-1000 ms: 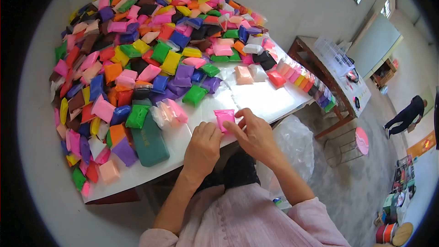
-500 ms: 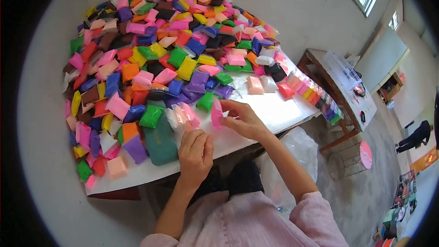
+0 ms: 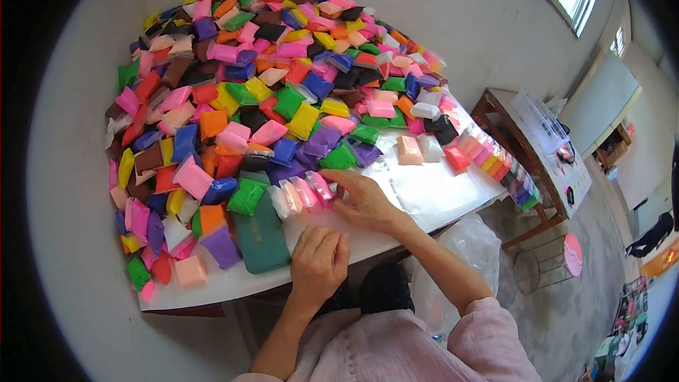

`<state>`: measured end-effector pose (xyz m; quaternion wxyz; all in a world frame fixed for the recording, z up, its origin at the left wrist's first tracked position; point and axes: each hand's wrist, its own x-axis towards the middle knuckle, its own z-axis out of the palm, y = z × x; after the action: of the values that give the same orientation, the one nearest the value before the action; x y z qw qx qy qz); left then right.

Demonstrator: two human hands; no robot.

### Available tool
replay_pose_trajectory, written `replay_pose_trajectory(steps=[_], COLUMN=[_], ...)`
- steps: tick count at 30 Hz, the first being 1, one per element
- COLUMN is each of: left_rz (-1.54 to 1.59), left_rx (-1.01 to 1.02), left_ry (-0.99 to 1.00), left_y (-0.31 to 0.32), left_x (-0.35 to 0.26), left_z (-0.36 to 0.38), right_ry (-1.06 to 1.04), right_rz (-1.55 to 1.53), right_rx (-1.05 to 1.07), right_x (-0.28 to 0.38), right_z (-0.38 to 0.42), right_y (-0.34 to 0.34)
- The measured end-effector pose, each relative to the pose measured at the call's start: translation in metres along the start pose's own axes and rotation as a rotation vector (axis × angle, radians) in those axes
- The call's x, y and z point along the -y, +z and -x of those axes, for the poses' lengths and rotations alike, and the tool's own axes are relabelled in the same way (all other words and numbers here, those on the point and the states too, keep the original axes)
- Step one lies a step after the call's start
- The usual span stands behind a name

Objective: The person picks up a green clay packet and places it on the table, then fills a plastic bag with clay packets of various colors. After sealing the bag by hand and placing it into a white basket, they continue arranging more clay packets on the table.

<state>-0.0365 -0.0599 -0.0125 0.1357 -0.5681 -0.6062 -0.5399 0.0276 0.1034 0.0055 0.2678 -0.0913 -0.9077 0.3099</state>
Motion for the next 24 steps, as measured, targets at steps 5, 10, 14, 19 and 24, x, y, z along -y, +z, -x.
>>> replay_pose_trajectory(steps=[5,10,14,19,24], left_rz=[0.0,-0.006,-0.006,-0.182,-0.46], left_rx=[-0.008,0.027,0.031,0.022,0.179], left_ry=[-0.001,-0.022,-0.018,0.059,0.238], left_y=[0.001,0.0,0.001,-0.008,-0.021], left_x=[0.0,-0.001,-0.001,-0.014,-0.017], left_z=[-0.001,0.0,0.0,-0.008,-0.049], right_ry=[-0.015,0.041,0.071,-0.002,-0.184], right_rz=[0.048,-0.02,-0.004,0.181,0.223], right_rx=[-0.002,-0.017,-0.038,-0.104,-0.175], right_x=[-0.003,0.004,0.006,0.003,-0.014], right_z=[0.002,0.004,0.005,0.008,0.009], right_y=[0.002,-0.001,0.003,0.014,0.022])
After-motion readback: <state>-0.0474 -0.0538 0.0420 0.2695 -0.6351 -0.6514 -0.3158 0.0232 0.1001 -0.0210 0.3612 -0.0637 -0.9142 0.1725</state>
